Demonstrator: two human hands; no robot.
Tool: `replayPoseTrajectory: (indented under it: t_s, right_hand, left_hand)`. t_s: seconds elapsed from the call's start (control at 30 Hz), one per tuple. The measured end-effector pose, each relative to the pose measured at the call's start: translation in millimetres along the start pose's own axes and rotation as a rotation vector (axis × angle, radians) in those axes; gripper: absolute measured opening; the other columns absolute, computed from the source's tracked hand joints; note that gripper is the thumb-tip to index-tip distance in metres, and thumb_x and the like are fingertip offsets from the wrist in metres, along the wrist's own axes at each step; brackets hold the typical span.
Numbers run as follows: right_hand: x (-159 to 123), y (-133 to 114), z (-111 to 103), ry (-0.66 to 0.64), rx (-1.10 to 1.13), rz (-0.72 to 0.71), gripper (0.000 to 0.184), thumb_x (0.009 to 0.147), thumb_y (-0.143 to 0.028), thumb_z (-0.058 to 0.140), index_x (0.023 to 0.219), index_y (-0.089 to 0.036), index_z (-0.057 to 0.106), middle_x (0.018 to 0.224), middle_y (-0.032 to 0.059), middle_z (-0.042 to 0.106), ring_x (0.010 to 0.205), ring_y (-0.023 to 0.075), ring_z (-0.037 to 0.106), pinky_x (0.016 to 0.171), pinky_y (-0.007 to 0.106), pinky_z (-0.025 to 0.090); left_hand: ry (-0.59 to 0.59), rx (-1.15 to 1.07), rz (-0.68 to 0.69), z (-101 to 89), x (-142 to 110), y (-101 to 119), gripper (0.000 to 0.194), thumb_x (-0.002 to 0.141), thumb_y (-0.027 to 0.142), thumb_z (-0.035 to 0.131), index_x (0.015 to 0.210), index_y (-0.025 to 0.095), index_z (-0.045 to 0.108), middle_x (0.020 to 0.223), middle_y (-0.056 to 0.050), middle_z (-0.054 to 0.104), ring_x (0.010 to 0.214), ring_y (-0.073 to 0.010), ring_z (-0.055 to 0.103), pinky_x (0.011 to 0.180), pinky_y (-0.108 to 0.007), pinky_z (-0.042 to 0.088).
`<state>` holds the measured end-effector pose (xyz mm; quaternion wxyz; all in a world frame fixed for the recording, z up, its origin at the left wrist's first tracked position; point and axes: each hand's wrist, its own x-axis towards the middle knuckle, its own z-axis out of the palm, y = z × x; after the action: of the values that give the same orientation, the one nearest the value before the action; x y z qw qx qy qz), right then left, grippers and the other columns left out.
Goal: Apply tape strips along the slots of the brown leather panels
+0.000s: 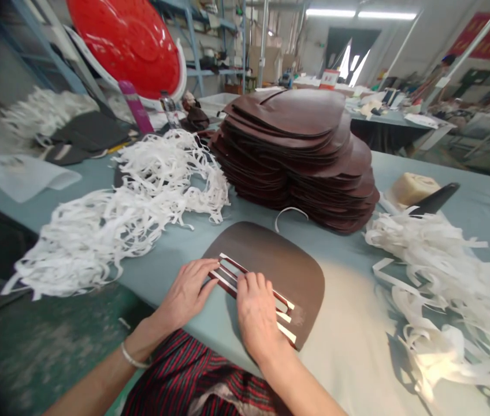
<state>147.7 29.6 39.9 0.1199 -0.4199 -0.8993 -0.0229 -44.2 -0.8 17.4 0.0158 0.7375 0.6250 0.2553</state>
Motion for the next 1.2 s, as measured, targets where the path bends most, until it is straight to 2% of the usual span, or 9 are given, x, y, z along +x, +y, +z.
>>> replayPoseTrajectory:
  t_s: [0.1, 0.2, 0.5, 0.63, 0.77, 0.9, 1.0, 1.1, 1.2]
  right_hand:
    - [35.0, -32.2, 12.3, 0.008, 0.01, -0.004, 0.027, 0.091, -0.01, 0.047, 0.116, -0.008, 0.058, 0.102, 0.0124, 0.058, 0.092, 0.0261, 0.047, 0.077, 0.04, 0.044]
    - [36.7, -37.5, 19.2, 0.011, -0.021, -0.008, 0.023, 0.092, -0.013, 0.045, 0.109, -0.007, 0.06, 0.098, 0.0131, 0.058, 0.091, 0.0267, 0.048, 0.076, 0.041, 0.044]
    - [-95.9, 44.0, -16.9, -0.07, -0.067, 0.068, 0.025, 0.088, -0.006, 0.047, 0.109, -0.008, 0.061, 0.098, 0.0138, 0.058, 0.088, 0.0263, 0.045, 0.078, 0.041, 0.043]
    - [-110.0, 57.9, -25.0, -0.034, 0.087, 0.104, 0.022, 0.093, -0.009, 0.042, 0.104, -0.012, 0.061, 0.111, 0.0146, 0.056, 0.099, 0.0259, 0.046, 0.085, 0.042, 0.042]
    - [-103.2, 56.9, -22.5, 0.03, 0.183, -0.006, 0.027, 0.093, -0.007, 0.038, 0.111, -0.012, 0.057, 0.116, 0.0135, 0.058, 0.109, 0.0257, 0.044, 0.098, 0.047, 0.035]
    - [-99.0, 56.1, -17.5, 0.07, 0.164, -0.028, 0.031, 0.091, -0.004, 0.036, 0.112, -0.011, 0.058, 0.104, 0.0118, 0.06, 0.097, 0.0237, 0.047, 0.095, 0.047, 0.036]
    - [-98.9, 55.6, -12.3, 0.093, 0.113, -0.05, 0.036, 0.089, -0.002, 0.034, 0.118, -0.009, 0.055, 0.099, 0.012, 0.059, 0.092, 0.0239, 0.047, 0.092, 0.048, 0.037]
    - [-101.9, 53.5, -9.2, 0.103, 0.132, -0.061, 0.037, 0.088, -0.004, 0.037, 0.12, -0.01, 0.054, 0.096, 0.0108, 0.058, 0.09, 0.0239, 0.047, 0.088, 0.047, 0.038]
    - [-101.0, 51.9, -11.2, 0.065, 0.264, -0.063, 0.029, 0.088, -0.008, 0.042, 0.113, -0.015, 0.056, 0.091, 0.0074, 0.056, 0.084, 0.0221, 0.046, 0.078, 0.041, 0.039]
  left_hand:
    - [-0.05, 0.039, 0.01, -0.8, 1.2, 0.7, 0.036, 0.094, 0.019, 0.041, 0.13, 0.019, 0.047, 0.134, -0.009, 0.054, 0.123, -0.0221, 0.048, 0.099, -0.039, 0.039]
    - [-0.071, 0.114, 0.02, 2.3, 2.5, -1.3, 0.034, 0.094, 0.021, 0.041, 0.127, 0.021, 0.051, 0.134, -0.007, 0.055, 0.117, -0.0243, 0.051, 0.093, -0.04, 0.04]
    - [-0.051, 0.155, 0.036, 6.9, 2.6, -0.6, 0.034, 0.095, 0.03, 0.043, 0.126, 0.022, 0.054, 0.133, -0.008, 0.057, 0.113, -0.0265, 0.054, 0.087, -0.04, 0.04]
    - [-0.064, 0.153, 0.034, 6.4, 2.5, -0.9, 0.035, 0.095, 0.03, 0.042, 0.128, 0.023, 0.052, 0.134, -0.008, 0.056, 0.113, -0.0261, 0.054, 0.087, -0.04, 0.04]
    - [-0.042, 0.154, 0.03, 5.2, 2.6, -1.5, 0.034, 0.095, 0.029, 0.044, 0.126, 0.022, 0.053, 0.131, -0.01, 0.056, 0.113, -0.0268, 0.053, 0.089, -0.041, 0.041]
    - [0.002, 0.104, 0.093, 3.7, -0.1, 28.6, 0.028, 0.094, 0.019, 0.042, 0.116, 0.021, 0.06, 0.125, -0.009, 0.06, 0.119, -0.0257, 0.051, 0.099, -0.044, 0.039]
    - [-0.086, 0.009, 0.196, 12.2, -3.2, 69.2, 0.036, 0.095, 0.017, 0.04, 0.129, 0.02, 0.052, 0.131, -0.008, 0.057, 0.127, -0.0221, 0.046, 0.107, -0.042, 0.036]
    - [-0.134, -0.034, 0.178, 24.3, -4.9, 99.3, 0.043, 0.095, 0.025, 0.042, 0.138, 0.019, 0.042, 0.14, -0.008, 0.05, 0.132, -0.0228, 0.041, 0.111, -0.043, 0.034]
    - [-0.141, -0.075, 0.128, 30.7, -7.2, 107.4, 0.04, 0.095, 0.024, 0.041, 0.135, 0.018, 0.045, 0.139, -0.007, 0.052, 0.133, -0.0225, 0.041, 0.113, -0.043, 0.033]
